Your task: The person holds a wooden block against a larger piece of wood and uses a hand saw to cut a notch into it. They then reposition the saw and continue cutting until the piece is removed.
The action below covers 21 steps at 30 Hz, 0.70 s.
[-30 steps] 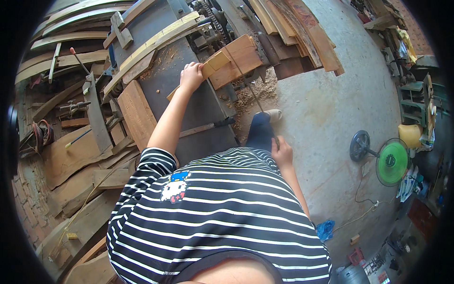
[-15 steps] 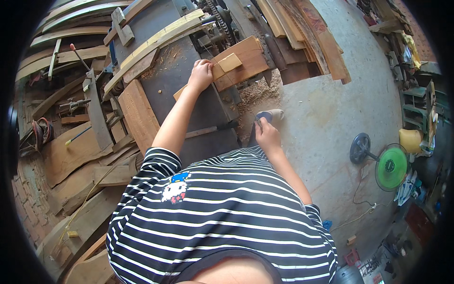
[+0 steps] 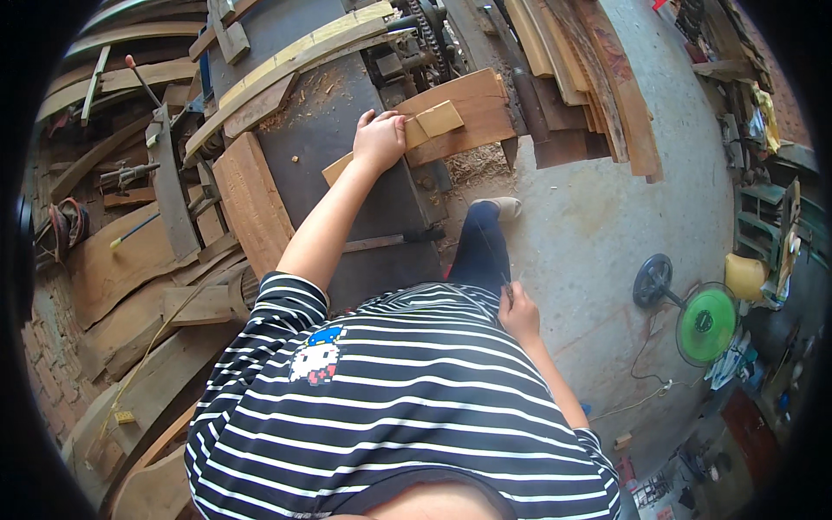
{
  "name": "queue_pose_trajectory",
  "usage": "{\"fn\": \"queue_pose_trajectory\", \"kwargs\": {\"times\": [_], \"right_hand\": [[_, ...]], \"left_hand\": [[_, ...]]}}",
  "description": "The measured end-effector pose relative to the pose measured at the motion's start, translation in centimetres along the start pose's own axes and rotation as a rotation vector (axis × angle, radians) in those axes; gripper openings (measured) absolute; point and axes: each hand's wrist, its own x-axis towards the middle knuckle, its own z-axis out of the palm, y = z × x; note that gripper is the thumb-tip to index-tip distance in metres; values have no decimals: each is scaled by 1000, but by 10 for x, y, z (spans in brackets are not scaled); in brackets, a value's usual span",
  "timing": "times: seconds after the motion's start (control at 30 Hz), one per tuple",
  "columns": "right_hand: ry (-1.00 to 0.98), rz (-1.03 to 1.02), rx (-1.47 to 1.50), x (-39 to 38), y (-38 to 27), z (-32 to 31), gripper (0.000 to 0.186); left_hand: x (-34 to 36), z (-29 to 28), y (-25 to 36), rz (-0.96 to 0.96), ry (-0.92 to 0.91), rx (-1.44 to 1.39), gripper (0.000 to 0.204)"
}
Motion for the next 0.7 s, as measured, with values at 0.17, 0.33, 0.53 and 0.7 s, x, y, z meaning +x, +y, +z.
{"fn": "queue_pose_trajectory", "kwargs": {"times": [0.17, 0.33, 0.53, 0.7], "right_hand": [[72, -114, 17, 59, -31, 35, 15], [152, -142, 79, 121, -70, 58, 15], [162, -117, 15, 28, 13, 75, 9], [138, -172, 60, 75, -8, 70, 11]], "left_hand": [[0, -2, 0, 14, 91, 42, 36], [7, -6, 7, -16, 32, 78, 40], [4, -5, 1, -48, -37, 114, 43], [4, -5, 3, -47, -39, 129, 45]]}}
